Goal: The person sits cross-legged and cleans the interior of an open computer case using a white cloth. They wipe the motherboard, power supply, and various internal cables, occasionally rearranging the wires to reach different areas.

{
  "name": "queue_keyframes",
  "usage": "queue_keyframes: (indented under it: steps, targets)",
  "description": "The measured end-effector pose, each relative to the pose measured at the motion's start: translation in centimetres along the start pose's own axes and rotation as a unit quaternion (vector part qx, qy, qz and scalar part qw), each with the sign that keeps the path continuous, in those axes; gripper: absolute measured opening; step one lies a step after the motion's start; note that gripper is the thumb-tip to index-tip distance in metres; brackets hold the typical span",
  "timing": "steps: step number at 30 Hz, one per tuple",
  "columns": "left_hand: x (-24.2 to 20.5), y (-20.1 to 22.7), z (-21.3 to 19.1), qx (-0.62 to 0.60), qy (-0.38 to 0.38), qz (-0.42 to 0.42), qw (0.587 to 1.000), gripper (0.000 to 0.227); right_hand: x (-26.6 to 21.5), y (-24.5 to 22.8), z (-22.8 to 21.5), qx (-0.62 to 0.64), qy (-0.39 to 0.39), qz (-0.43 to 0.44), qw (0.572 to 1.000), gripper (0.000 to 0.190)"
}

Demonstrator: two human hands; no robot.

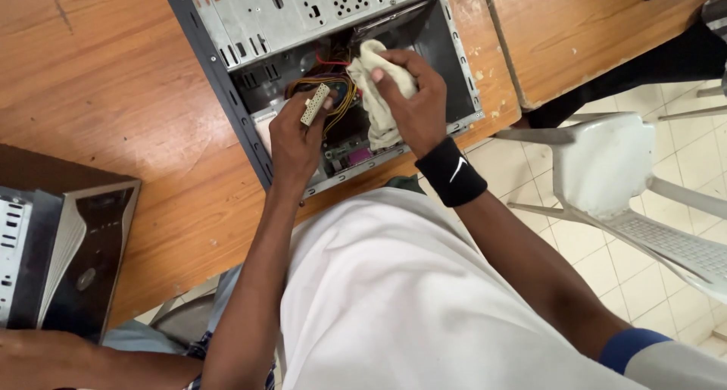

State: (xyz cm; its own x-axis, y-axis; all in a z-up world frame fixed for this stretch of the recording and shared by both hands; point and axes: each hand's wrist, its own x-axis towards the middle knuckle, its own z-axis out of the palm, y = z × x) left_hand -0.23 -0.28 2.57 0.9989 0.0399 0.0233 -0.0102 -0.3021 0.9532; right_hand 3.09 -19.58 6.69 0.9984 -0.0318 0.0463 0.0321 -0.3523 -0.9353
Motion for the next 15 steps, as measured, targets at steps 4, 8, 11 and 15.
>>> queue_keyframes:
  steps: [4, 8, 11, 15]
  targets:
    - [0.1, -0.2, 0.1, -0.051, -0.009, 0.03, 0.998, 0.021, -1.0, 2.7, -0.4, 0.073, -0.001, 0.057, 0.996, 0.025]
    - [0.1, -0.7, 0.1, -0.037, -0.013, 0.033, 0.999, 0.019, -1.4, 3.6, -0.1, 0.218, 0.015, 0.114, 0.969, 0.026]
    - [0.0, -0.4, 0.1, -0.042, -0.016, 0.044, 0.998, 0.02, -1.4, 2.5, 0.3, 0.282, 0.009, 0.129, 0.951, 0.028]
    - [0.2, 0.1, -0.3, -0.014, -0.036, -0.013, 0.999, 0.027, -0.7, 1.4, 1.0, 0.321, -0.028, 0.134, 0.937, 0.032]
